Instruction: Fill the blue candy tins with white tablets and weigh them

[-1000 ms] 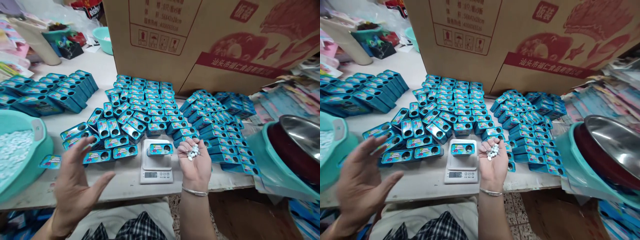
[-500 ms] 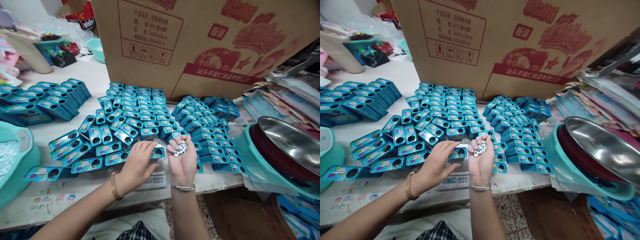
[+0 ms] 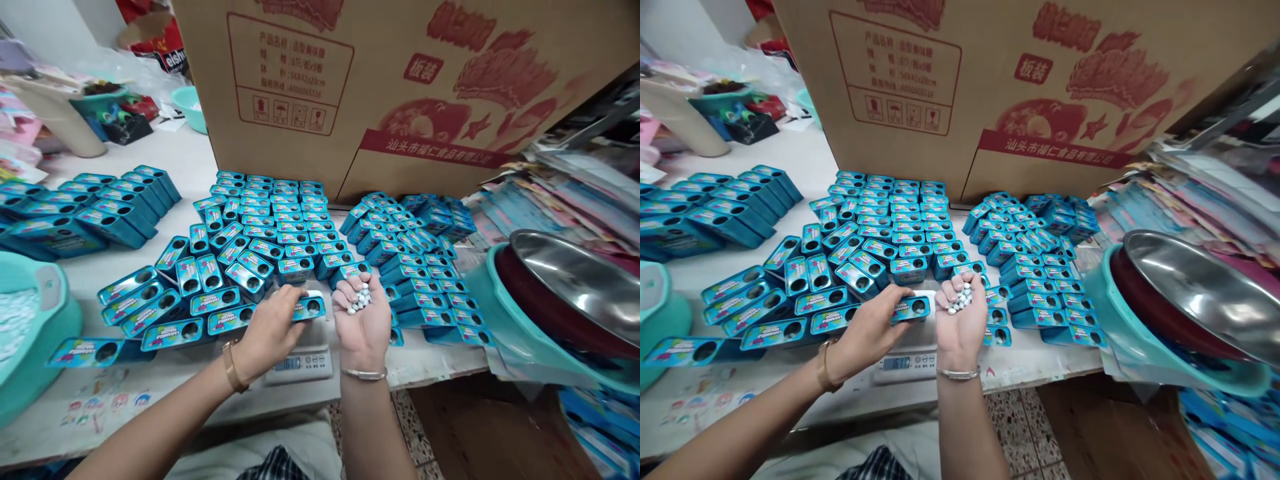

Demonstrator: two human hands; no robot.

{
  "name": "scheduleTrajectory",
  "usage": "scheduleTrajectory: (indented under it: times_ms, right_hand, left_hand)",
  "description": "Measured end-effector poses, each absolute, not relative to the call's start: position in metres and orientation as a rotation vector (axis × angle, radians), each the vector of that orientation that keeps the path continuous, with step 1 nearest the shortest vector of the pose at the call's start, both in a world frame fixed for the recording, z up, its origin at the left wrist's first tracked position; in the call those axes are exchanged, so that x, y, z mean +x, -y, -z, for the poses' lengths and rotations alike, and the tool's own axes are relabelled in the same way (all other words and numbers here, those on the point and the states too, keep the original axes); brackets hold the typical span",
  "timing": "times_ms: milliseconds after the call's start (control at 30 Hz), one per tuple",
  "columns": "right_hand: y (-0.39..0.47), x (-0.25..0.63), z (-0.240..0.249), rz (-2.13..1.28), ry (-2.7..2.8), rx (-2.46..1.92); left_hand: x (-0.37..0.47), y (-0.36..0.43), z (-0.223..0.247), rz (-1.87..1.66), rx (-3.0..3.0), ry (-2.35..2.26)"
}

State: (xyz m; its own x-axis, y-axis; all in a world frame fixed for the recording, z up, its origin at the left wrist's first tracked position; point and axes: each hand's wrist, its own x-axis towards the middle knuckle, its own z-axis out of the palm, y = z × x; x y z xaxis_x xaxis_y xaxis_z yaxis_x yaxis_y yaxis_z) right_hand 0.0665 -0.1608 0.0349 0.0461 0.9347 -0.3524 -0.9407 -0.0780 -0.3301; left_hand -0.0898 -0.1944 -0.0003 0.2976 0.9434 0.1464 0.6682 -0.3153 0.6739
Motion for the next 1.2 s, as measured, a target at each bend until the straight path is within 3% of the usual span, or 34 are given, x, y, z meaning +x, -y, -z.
scheduleTrajectory:
  times_ms: [233, 467, 833, 1200]
  right_hand:
    - [0.18, 0.075, -0.019, -1.494, -0.185, -0.739]
    - [0.191, 0.061, -0.007, -1.714, -0.275, -0.654]
    - [0.177, 0.042, 0.011, -1.771, -0.385, -0.438]
    - [0.174, 0.044, 0.01, -1.71, -0.392, -0.448]
  left_hand:
    - [-0.1, 0.204, -0.039, -0.914, 2.07, -1.366]
    - [-0.093, 0.183, -0.096, -0.387, 2.732, -1.22]
    - [-0.065, 0.147, -0.086, 0.105, 3.026, -0.95]
    - [-0.057, 0.146, -0.093, 0.306, 2.948, -0.993]
